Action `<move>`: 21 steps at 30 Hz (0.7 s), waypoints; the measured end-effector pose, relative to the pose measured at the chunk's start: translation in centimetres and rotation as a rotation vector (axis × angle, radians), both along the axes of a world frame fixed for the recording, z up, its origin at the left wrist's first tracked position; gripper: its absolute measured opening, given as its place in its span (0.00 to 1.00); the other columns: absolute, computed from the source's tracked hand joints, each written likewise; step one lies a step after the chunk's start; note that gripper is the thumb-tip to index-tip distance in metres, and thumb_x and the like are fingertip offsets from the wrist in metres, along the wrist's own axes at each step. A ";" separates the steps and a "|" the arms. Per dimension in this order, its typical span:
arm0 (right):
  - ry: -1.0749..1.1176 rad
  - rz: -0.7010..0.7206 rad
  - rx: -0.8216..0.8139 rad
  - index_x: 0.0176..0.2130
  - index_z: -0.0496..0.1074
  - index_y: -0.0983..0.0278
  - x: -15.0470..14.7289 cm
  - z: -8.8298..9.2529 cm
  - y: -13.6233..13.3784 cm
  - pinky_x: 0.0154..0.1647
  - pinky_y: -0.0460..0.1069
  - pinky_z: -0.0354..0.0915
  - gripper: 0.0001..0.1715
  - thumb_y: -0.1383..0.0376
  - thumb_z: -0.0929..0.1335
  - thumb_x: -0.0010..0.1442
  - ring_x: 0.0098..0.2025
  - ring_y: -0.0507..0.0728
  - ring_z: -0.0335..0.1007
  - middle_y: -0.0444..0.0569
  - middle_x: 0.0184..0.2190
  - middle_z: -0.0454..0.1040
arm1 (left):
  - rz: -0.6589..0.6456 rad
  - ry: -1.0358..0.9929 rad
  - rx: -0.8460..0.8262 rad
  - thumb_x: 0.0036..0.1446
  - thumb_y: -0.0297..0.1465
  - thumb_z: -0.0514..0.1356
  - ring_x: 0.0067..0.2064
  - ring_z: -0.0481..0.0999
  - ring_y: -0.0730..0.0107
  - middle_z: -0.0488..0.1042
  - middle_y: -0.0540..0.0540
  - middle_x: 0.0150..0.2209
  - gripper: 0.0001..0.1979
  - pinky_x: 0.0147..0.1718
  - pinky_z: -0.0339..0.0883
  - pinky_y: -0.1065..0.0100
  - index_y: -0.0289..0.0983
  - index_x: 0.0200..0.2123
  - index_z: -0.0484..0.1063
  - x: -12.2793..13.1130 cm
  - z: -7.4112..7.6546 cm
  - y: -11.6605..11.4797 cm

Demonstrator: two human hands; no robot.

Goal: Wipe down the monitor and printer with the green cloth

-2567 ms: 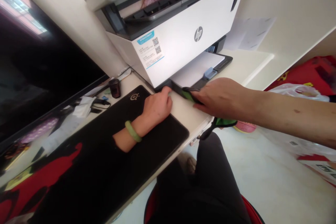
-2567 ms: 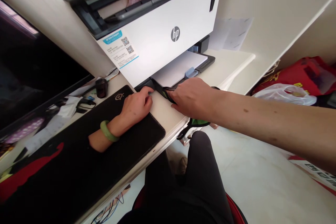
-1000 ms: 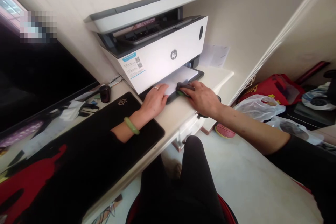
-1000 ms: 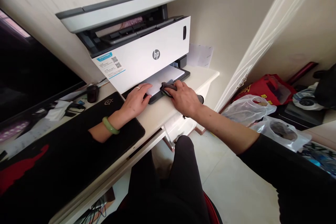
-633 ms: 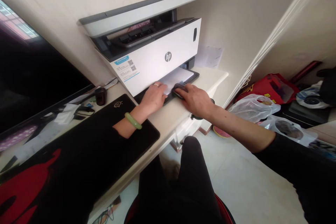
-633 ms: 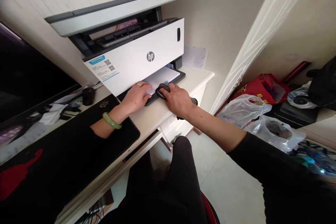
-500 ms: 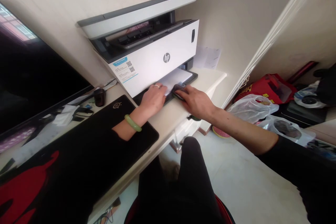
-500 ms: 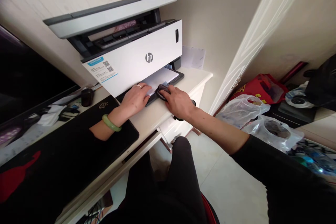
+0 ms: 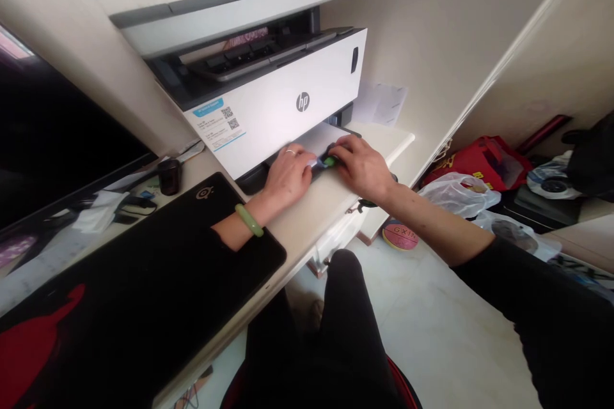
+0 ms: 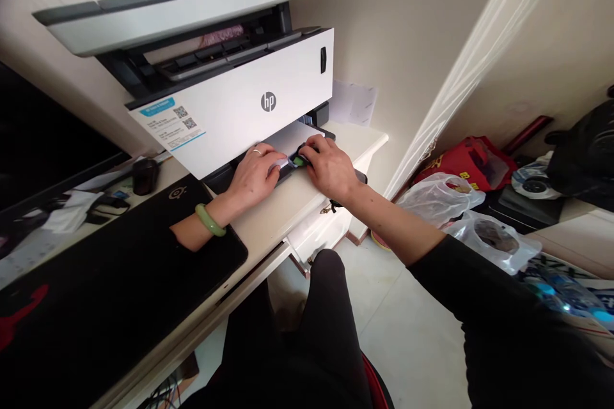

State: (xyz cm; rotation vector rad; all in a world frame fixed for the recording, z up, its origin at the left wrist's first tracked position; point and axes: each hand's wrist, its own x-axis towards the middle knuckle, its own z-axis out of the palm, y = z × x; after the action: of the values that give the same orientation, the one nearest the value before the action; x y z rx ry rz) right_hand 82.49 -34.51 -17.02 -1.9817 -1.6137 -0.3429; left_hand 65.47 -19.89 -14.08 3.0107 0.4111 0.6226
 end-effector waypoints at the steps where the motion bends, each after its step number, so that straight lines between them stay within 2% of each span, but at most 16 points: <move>1: -0.019 -0.013 -0.003 0.56 0.79 0.63 -0.1 0.1 0.3 0.58 0.62 0.72 0.21 0.66 0.62 0.70 0.57 0.68 0.69 0.60 0.59 0.75 | 0.000 -0.001 -0.011 0.69 0.24 0.55 0.58 0.75 0.50 0.76 0.36 0.55 0.18 0.65 0.71 0.51 0.35 0.55 0.81 0.3 -0.2 0.1; 4: -0.054 -0.007 -0.004 0.52 0.80 0.63 -0.3 0.3 0.6 0.56 0.62 0.70 0.20 0.67 0.62 0.69 0.53 0.68 0.67 0.60 0.53 0.78 | -0.001 -0.014 -0.029 0.69 0.24 0.54 0.57 0.75 0.51 0.75 0.37 0.55 0.18 0.62 0.73 0.51 0.37 0.54 0.82 0.7 -0.6 0.2; 8: -0.032 0.056 -0.028 0.52 0.80 0.62 -0.2 0.5 0.4 0.57 0.61 0.69 0.20 0.68 0.63 0.68 0.52 0.67 0.68 0.57 0.53 0.80 | -0.016 -0.022 -0.044 0.69 0.24 0.54 0.56 0.75 0.50 0.75 0.37 0.55 0.19 0.62 0.73 0.51 0.37 0.54 0.82 0.5 -0.6 0.1; 12: -0.013 -0.012 -0.020 0.52 0.81 0.61 0.1 0.8 0.3 0.56 0.62 0.69 0.21 0.68 0.62 0.69 0.53 0.68 0.69 0.58 0.53 0.80 | -0.021 -0.008 -0.050 0.68 0.23 0.54 0.56 0.74 0.49 0.75 0.36 0.56 0.18 0.61 0.73 0.51 0.36 0.53 0.82 0.3 -0.4 0.0; 17: -0.015 0.045 -0.037 0.51 0.81 0.61 0.0 1.0 0.4 0.58 0.61 0.70 0.19 0.67 0.64 0.68 0.54 0.67 0.69 0.57 0.54 0.80 | -0.032 -0.035 -0.076 0.69 0.23 0.54 0.56 0.74 0.51 0.75 0.37 0.55 0.19 0.60 0.73 0.51 0.37 0.53 0.82 0.4 -0.6 0.1; 21: -0.010 -0.016 -0.010 0.50 0.82 0.60 -0.1 0.9 0.4 0.57 0.61 0.71 0.19 0.66 0.64 0.69 0.54 0.67 0.71 0.56 0.52 0.81 | -0.026 -0.044 -0.066 0.68 0.23 0.54 0.55 0.74 0.50 0.75 0.37 0.55 0.18 0.58 0.74 0.52 0.38 0.51 0.83 0.5 -0.7 0.2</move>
State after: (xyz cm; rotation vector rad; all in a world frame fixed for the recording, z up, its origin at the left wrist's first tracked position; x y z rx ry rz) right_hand 82.38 -34.13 -16.12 -2.0051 -1.6094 -0.3525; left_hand 65.94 -19.73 -14.82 2.9297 0.3823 0.6587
